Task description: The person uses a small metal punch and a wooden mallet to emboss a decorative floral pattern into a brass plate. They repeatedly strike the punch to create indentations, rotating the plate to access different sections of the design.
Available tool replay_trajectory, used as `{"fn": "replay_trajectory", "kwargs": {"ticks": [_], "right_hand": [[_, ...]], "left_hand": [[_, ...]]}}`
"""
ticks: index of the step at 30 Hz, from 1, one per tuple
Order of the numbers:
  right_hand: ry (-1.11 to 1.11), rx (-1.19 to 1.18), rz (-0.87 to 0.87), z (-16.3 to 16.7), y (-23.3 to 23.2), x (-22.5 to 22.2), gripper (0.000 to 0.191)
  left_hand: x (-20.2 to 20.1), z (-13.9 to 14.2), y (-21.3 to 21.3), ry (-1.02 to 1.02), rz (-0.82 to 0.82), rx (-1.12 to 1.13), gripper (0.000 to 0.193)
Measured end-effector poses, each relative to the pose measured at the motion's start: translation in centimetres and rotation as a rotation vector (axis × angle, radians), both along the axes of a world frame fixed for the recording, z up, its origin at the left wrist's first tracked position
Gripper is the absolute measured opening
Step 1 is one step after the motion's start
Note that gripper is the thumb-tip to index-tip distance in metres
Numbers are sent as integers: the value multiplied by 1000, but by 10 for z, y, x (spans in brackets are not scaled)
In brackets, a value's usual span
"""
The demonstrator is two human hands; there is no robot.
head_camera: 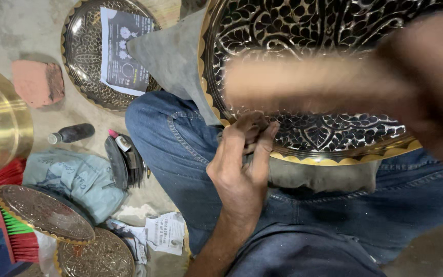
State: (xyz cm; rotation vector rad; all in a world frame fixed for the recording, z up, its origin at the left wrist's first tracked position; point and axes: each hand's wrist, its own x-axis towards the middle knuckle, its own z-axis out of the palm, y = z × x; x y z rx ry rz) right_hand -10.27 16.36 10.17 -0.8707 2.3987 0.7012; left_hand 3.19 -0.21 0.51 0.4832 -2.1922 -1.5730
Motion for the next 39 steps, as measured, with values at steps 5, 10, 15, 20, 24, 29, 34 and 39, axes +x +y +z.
{"fn": "replay_trajectory", "kwargs": {"ticks": [5, 10, 15, 20, 24, 29, 34, 39], "right_hand": [[-22, -7, 1, -1, 7, 4, 59], [-62, -44, 14, 1, 11, 8, 66], [-32, -65, 23, 7, 6, 9, 65], [-19, -66, 28, 2, 2, 4, 62], [-19, -46, 24, -1, 9, 7, 60], [10, -38, 15, -9, 18, 8, 57], [33, -34, 7, -14, 20, 4, 55], [37, 12, 3, -15, 17, 4, 51]], "left_hand": [[1, -1, -1, -34, -5, -7, 28], [2, 1, -1, -71, 23, -16, 24], [1, 2, -1, -41, 3, -34, 25], [-1, 2, 1, -16, 4, 35, 26], [-2, 3, 1, -26, 19, 76, 23], [0, 3, -1, -55, -9, 46, 23], [-1, 2, -1, -27, -10, 30, 26], [-1, 3, -1, -15, -12, 42, 29]]}}
